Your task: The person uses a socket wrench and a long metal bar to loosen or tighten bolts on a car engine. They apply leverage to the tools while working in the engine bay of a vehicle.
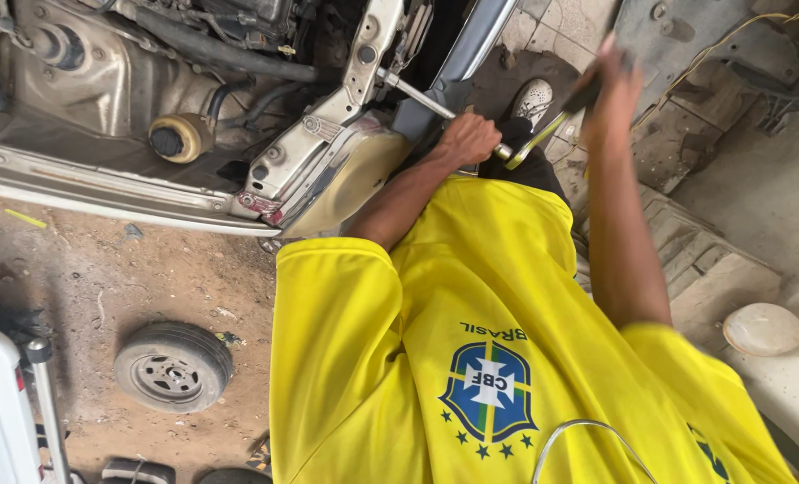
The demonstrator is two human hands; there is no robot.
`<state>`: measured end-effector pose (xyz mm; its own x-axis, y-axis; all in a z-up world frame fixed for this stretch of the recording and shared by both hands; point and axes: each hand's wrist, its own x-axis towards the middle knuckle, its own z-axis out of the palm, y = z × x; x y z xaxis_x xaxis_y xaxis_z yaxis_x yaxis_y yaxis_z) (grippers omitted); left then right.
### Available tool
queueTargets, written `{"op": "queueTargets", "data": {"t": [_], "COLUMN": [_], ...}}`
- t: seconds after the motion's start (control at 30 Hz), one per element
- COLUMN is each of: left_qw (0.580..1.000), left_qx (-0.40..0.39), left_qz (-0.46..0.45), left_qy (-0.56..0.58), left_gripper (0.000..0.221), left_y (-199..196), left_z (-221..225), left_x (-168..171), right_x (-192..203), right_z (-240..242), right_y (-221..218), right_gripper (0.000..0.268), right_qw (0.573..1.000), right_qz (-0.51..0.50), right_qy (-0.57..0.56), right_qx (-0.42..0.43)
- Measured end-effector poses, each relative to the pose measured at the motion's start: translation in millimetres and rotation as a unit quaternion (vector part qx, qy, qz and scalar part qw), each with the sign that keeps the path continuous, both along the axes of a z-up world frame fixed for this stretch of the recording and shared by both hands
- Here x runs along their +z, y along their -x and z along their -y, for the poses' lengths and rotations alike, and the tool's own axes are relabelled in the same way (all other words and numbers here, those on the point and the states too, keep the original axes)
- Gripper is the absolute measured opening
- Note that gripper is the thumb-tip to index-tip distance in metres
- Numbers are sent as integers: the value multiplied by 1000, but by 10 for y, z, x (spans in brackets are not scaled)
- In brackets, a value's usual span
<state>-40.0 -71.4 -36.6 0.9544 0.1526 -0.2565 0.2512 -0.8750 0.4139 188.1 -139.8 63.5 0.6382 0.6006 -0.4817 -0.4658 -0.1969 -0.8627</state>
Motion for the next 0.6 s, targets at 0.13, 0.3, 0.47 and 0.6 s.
{"op": "queueTargets", "data": {"t": [0.13, 0.3, 0.47, 0.6], "left_qw": [999, 999, 997, 998], "left_qx": [15, 27, 65, 45], "left_qz": [48, -46, 26, 23], "left_qy": [-15, -6, -21, -25], "left_gripper": [9, 11, 8, 10], "left_y": [-11, -100, -143, 39], "left_z": [11, -67, -70, -41], "left_x": [-64, -37, -72, -117], "right_x": [-415, 256, 1256, 782], "right_z": [-378, 10, 935, 528], "right_y": [-248, 487, 1303, 884], "right_gripper": [22, 18, 27, 20], "right_qw": [992, 991, 846, 984], "right_qz": [-40, 127, 366, -60], "right_qy": [102, -39, -98, -162], "right_qx": [-66, -4, 376, 37]}}
